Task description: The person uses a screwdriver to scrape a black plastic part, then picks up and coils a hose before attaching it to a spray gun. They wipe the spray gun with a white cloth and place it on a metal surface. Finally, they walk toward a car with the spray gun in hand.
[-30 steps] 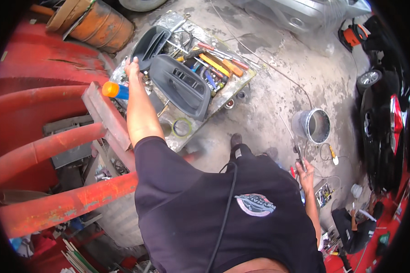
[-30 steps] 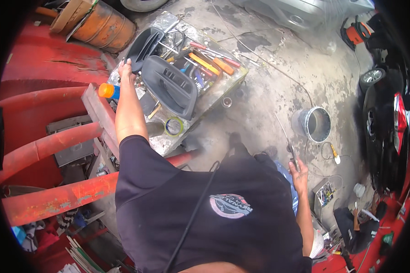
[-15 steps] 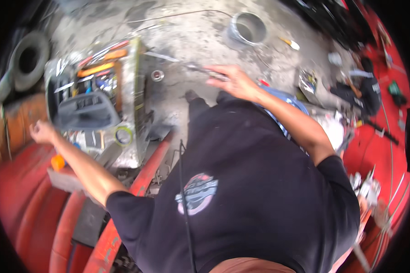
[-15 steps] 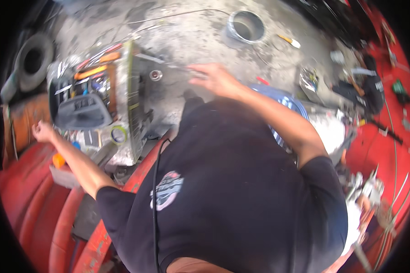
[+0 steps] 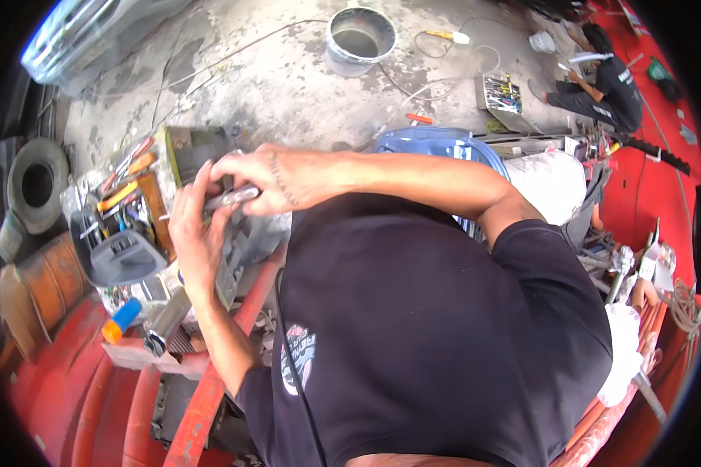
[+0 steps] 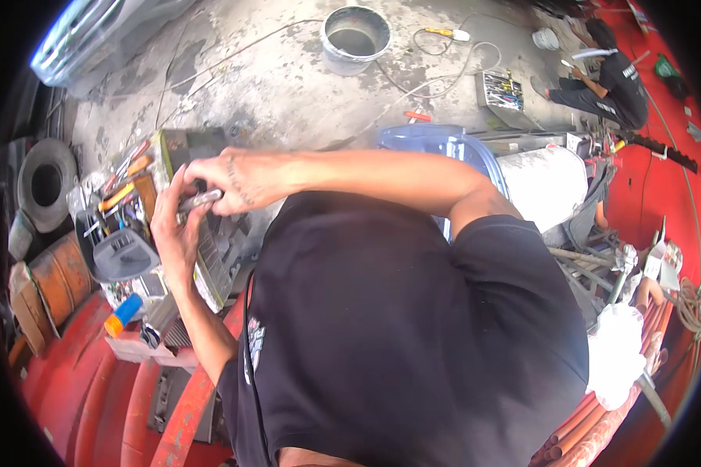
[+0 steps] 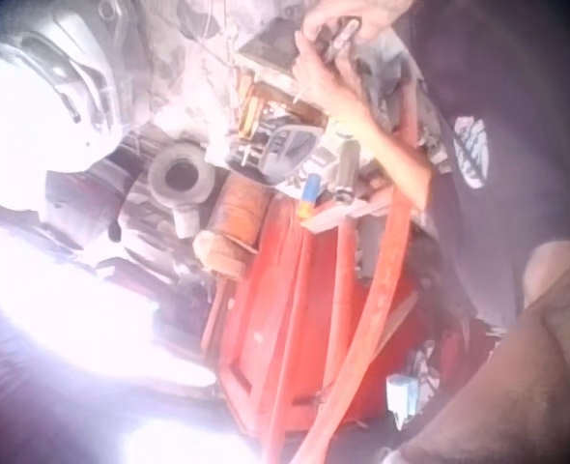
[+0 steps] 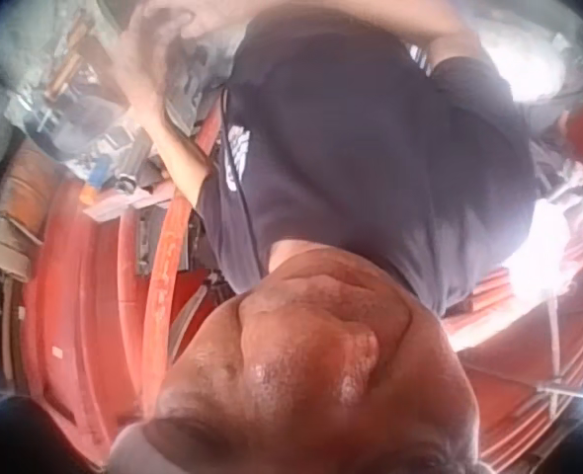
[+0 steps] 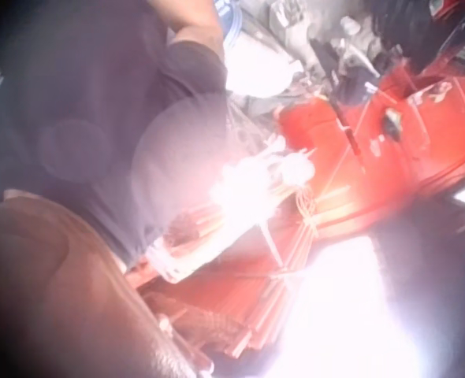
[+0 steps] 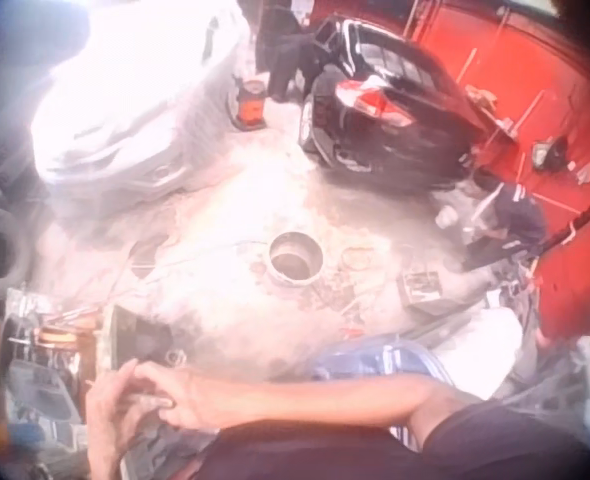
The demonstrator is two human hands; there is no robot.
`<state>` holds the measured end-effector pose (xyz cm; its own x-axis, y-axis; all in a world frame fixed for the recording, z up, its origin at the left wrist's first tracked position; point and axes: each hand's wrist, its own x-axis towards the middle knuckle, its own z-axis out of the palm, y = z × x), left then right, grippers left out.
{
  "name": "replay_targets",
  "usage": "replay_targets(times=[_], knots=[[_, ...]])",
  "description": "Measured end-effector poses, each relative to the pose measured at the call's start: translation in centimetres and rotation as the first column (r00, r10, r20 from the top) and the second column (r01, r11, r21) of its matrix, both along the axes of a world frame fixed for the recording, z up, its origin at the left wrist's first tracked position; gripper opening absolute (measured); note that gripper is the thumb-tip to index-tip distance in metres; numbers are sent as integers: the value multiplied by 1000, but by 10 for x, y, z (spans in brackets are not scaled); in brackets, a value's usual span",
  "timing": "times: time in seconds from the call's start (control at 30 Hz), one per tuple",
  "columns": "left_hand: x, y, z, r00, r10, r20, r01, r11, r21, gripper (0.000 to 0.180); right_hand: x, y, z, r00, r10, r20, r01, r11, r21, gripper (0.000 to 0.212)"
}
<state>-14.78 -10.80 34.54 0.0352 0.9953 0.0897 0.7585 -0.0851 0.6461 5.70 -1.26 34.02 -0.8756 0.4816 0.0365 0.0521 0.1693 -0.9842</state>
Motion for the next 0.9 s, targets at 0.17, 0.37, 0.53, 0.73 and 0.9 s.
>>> replay_targets(times=[0.17, 0.37, 0.53, 0.73, 0.9], knots=[[22, 7, 3, 996, 13, -86, -4, 994, 112, 40, 50, 27, -15, 998, 50, -38, -48, 997, 55, 60], [45, 19, 55, 981, 147, 124, -172, 961, 219, 27, 216, 98, -159, 818, -280, 502, 311, 950, 24, 76], [27, 11, 116, 991, -46, 128, -25, 863, 505, 30, 340, 125, -309, 253, -630, 734, 671, 661, 336, 76], [44, -16, 192, 991, 38, 130, -121, 684, 719, 27, 350, 163, -301, 200, -686, 700, 964, 10, -265, 86], [-13, -54, 225, 957, 216, 194, -277, 476, 835, 32, 384, 179, -324, 111, -904, 414, 959, -11, -282, 50]])
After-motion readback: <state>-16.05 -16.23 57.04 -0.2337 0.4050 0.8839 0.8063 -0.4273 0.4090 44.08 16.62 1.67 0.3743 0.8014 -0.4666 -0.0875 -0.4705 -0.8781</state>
